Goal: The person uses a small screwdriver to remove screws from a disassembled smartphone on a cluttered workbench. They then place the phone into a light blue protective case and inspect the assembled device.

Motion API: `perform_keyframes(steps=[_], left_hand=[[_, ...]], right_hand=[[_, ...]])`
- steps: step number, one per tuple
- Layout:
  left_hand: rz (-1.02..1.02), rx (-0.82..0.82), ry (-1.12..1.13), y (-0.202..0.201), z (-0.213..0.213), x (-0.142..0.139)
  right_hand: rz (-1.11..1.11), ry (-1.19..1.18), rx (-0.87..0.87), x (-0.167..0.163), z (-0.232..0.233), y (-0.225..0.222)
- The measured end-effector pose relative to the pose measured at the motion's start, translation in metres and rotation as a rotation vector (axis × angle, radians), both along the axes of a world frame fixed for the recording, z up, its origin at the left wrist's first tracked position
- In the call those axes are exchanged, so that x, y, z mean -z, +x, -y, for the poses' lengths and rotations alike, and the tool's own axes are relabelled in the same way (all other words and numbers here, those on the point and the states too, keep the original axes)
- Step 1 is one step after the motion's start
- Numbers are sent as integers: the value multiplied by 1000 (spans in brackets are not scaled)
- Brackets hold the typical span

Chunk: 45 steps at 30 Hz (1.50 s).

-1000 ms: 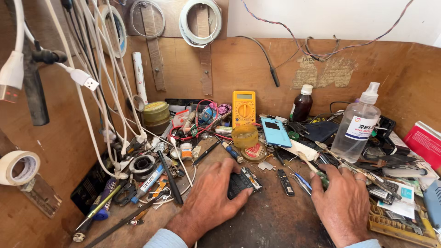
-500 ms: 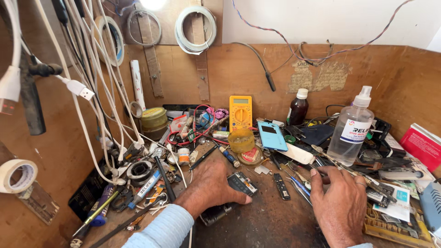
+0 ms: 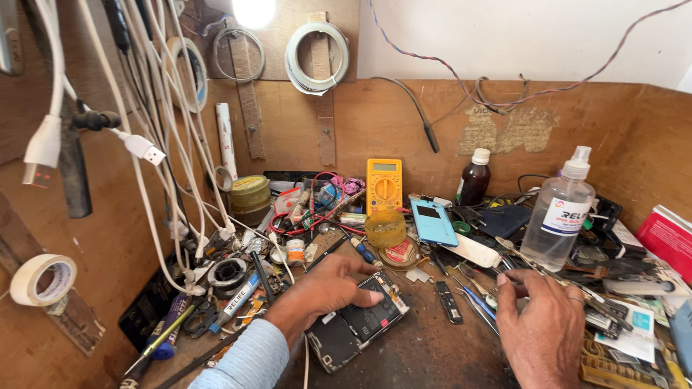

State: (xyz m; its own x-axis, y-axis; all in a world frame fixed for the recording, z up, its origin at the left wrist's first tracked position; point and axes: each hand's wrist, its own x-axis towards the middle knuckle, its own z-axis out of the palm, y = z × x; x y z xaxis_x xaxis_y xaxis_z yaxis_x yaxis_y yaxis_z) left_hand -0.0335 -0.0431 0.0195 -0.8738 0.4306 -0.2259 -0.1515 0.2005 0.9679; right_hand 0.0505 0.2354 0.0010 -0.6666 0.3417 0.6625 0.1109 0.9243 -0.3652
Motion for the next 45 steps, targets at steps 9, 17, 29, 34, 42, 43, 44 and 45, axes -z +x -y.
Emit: perform_keyframes(steps=[9, 17, 29, 34, 42, 43, 44, 45], left_hand=[[111, -128, 278, -4, 14, 30], [62, -183, 264, -9, 4, 41], [57, -163, 261, -3, 3, 33], [1, -163, 206, -1, 2, 31], [1, -167, 182, -2, 1, 31], [-9, -165, 184, -2, 2, 31], [-20, -161, 186, -2, 2, 31], [-29, -157, 189, -2, 1, 32]], right_hand=[[-69, 11, -39, 3, -1, -1], [-54, -318, -475, -15, 30, -8], [149, 14, -756, -20, 92, -11], [230, 121, -749, -21, 96, -9], [166, 214, -708, -17, 98, -6], [160, 224, -705, -17, 98, -6], [153, 234, -701, -18, 99, -6], [158, 241, -708, -18, 99, -5]])
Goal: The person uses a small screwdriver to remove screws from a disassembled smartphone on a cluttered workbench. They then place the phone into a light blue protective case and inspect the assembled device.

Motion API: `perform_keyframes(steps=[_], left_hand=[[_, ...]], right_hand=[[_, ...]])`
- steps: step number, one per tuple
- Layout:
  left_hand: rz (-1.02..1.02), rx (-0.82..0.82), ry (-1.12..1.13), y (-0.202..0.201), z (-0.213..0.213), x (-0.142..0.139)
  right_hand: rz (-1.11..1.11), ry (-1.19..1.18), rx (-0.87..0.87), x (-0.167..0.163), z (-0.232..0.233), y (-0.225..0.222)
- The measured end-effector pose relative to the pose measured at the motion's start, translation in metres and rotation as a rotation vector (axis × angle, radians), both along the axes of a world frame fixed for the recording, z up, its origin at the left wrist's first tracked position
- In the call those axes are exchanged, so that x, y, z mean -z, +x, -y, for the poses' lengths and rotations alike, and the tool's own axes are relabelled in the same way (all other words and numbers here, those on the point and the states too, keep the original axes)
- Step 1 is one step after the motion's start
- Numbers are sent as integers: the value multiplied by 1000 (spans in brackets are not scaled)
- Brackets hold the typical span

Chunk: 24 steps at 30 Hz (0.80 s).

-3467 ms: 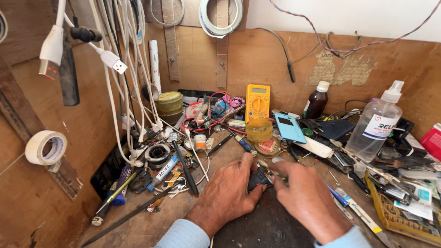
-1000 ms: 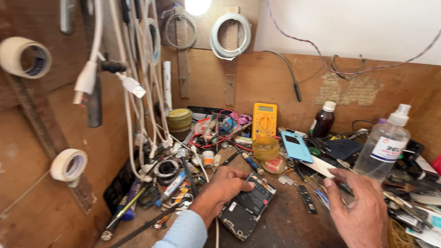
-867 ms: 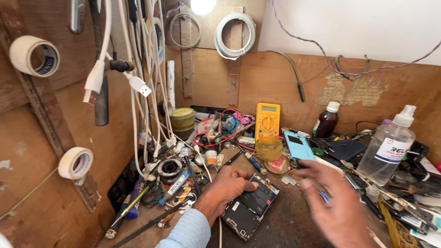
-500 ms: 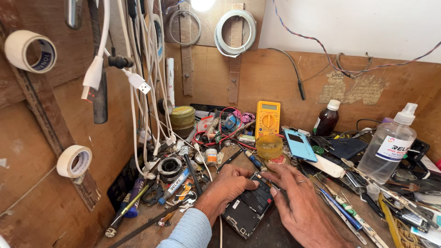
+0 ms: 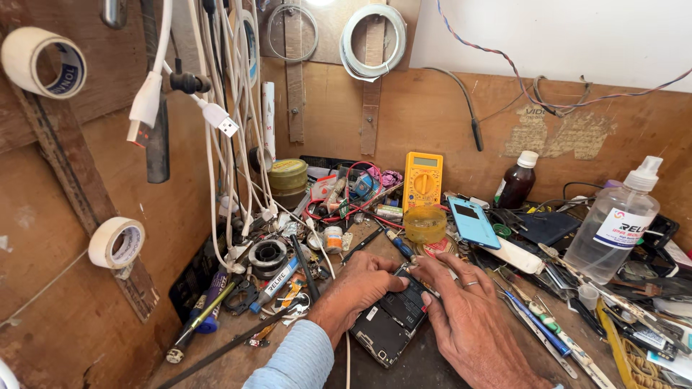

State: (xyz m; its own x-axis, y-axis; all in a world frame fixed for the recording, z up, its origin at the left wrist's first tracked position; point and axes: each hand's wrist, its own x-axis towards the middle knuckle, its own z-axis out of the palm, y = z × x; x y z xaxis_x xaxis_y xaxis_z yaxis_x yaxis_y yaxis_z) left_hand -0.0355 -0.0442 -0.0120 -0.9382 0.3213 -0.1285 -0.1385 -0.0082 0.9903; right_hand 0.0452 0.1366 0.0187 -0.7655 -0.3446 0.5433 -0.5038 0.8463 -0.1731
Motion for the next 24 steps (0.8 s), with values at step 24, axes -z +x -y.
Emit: perform_keyframes(steps=[24], left_hand=[[-60, 42, 89, -4, 1, 10]], right_hand=[[-57, -15, 18, 0, 6, 9]])
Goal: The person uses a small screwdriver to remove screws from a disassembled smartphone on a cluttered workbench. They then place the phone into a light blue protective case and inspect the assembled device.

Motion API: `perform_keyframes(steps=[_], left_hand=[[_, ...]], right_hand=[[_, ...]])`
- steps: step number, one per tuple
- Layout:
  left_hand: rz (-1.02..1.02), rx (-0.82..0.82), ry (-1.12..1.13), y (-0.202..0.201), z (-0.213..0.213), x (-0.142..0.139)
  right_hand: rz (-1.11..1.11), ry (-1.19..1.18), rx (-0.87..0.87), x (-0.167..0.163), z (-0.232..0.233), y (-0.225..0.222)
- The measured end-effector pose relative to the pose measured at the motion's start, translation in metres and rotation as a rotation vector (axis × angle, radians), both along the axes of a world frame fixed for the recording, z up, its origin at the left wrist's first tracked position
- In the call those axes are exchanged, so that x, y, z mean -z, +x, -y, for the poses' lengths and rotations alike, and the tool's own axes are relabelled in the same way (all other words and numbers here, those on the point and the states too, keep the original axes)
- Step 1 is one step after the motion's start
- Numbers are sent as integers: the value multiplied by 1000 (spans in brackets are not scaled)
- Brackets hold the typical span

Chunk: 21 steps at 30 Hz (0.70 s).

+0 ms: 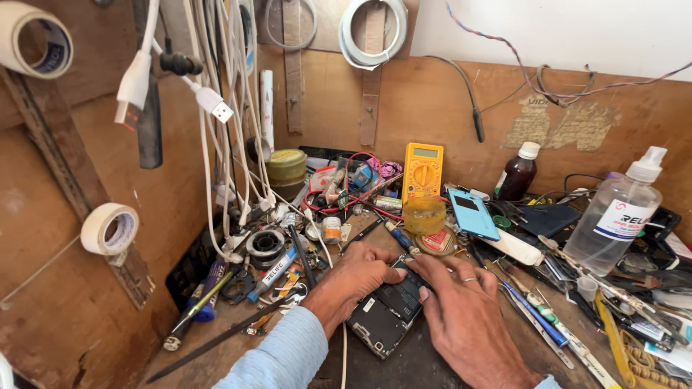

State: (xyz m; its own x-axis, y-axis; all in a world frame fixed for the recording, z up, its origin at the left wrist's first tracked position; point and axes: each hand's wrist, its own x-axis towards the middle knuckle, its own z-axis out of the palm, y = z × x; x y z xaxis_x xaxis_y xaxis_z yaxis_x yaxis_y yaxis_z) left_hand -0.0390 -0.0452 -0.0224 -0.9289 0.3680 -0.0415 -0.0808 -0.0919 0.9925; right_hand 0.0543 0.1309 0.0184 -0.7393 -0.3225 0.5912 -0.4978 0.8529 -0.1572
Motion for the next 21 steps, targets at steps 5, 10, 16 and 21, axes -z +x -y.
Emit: perform_keyframes(steps=[5, 10, 16, 21], left_hand=[[107, 1, -38, 1, -1, -5], [129, 10, -51, 5, 1, -12], [34, -14, -121, 3, -3, -10], [67, 3, -66, 6, 0, -11]], right_hand=[[82, -204, 73, 0, -7, -1], [19, -78, -54, -4, -4, 1], [32, 31, 8, -7, 2, 9], [49, -44, 20, -7, 3, 6]])
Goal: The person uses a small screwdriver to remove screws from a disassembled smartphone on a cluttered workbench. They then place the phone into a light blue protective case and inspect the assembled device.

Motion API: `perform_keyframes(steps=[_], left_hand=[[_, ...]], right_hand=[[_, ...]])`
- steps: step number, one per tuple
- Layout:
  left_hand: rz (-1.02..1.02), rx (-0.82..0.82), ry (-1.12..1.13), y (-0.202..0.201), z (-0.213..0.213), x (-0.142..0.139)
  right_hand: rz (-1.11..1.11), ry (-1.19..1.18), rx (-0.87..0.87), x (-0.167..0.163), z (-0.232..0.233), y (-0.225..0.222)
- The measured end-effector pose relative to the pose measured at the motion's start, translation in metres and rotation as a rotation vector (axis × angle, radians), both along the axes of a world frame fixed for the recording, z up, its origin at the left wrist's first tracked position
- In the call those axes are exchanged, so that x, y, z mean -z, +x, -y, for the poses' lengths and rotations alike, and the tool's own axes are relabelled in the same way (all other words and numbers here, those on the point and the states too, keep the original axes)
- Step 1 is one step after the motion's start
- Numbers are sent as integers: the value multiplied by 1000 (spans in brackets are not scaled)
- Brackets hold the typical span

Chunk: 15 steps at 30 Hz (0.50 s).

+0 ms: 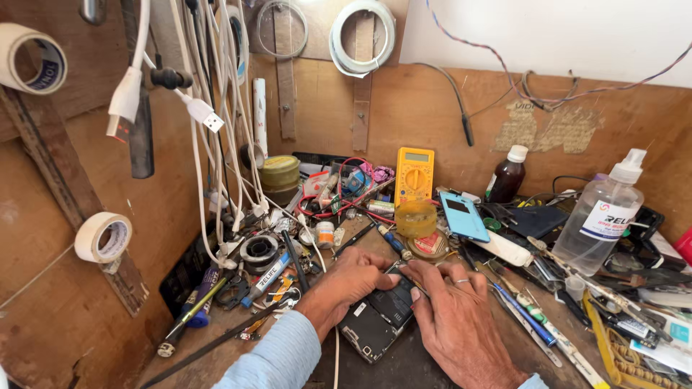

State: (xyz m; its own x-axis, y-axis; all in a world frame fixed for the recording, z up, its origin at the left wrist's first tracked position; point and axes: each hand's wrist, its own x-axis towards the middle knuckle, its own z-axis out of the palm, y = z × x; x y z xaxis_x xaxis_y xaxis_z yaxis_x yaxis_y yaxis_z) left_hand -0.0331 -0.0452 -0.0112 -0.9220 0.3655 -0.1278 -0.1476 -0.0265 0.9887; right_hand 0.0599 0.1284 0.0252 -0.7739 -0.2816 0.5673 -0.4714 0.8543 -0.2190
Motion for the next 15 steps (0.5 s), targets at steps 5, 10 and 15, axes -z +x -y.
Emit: perform_keyframes(steps=[5, 10, 15], left_hand=[[-74, 46, -18, 8, -2, -4], [-79, 41, -75, 11, -2, -8], [-45, 42, -43, 10, -3, -6]], right_hand=[[-93, -243, 10, 8, -9, -8], [-24, -453, 23, 19, -16, -13], [18, -496, 52, 21, -20, -19]])
